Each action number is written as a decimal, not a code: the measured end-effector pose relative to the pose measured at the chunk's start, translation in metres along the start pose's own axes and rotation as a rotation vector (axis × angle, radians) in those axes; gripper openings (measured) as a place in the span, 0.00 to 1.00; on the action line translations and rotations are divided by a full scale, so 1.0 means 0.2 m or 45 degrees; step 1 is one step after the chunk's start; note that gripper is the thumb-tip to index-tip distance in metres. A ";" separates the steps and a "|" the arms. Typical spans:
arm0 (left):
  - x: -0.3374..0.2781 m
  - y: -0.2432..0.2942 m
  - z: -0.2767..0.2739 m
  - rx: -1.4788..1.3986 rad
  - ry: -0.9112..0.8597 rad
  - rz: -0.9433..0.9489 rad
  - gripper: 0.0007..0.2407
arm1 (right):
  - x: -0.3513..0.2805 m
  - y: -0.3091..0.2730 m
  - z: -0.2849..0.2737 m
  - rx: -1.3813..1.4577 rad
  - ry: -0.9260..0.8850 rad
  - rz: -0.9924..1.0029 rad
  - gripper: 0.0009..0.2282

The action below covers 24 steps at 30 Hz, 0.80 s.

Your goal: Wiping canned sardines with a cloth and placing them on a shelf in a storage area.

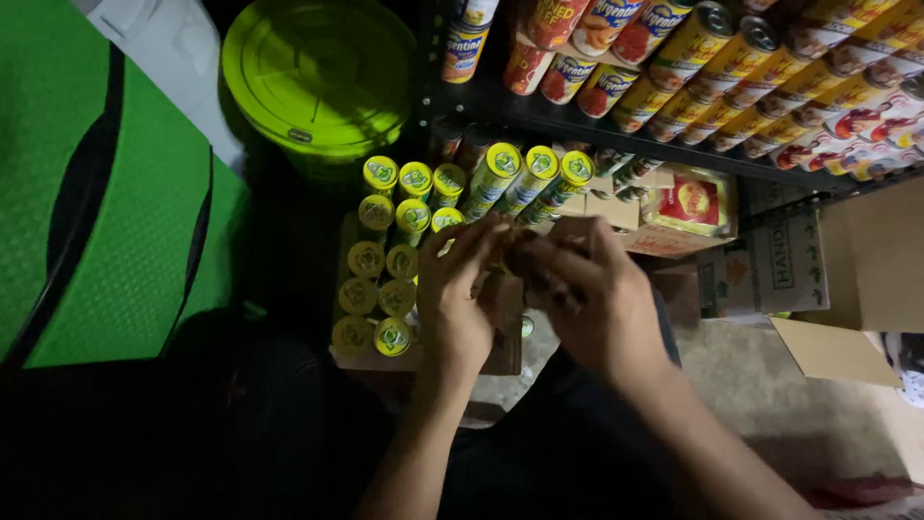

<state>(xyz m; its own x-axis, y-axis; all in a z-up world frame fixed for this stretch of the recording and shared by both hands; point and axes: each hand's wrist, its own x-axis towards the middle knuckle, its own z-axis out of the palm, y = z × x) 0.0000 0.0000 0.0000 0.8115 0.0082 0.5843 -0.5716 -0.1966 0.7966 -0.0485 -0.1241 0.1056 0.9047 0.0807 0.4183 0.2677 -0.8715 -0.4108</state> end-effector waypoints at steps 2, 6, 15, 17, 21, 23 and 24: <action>0.02 0.00 -0.02 0.083 -0.011 0.050 0.24 | 0.03 0.04 0.01 -0.041 0.005 0.008 0.14; 0.07 0.06 -0.07 0.240 0.019 0.069 0.25 | 0.00 0.11 0.02 -0.133 -0.065 0.067 0.16; 0.08 0.06 -0.05 0.167 -0.032 0.080 0.26 | 0.04 0.19 0.04 -0.020 -0.037 0.035 0.12; 0.08 0.05 -0.06 0.127 -0.091 0.054 0.28 | 0.06 0.12 0.04 0.059 -0.021 0.036 0.08; 0.06 0.02 -0.06 0.026 -0.082 0.019 0.27 | 0.00 0.09 0.05 0.177 -0.082 -0.028 0.04; 0.05 0.02 -0.07 0.113 -0.091 0.015 0.27 | -0.04 0.08 0.06 0.081 -0.077 -0.019 0.09; 0.05 0.03 -0.07 0.112 -0.090 0.015 0.27 | -0.04 0.09 0.06 0.079 -0.076 -0.019 0.09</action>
<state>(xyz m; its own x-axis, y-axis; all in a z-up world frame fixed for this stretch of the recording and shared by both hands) 0.0035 0.0129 0.0129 0.8130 -0.0635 0.5788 -0.5710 -0.2816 0.7711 -0.0465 -0.1349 0.0854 0.9182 0.1239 0.3762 0.2996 -0.8385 -0.4552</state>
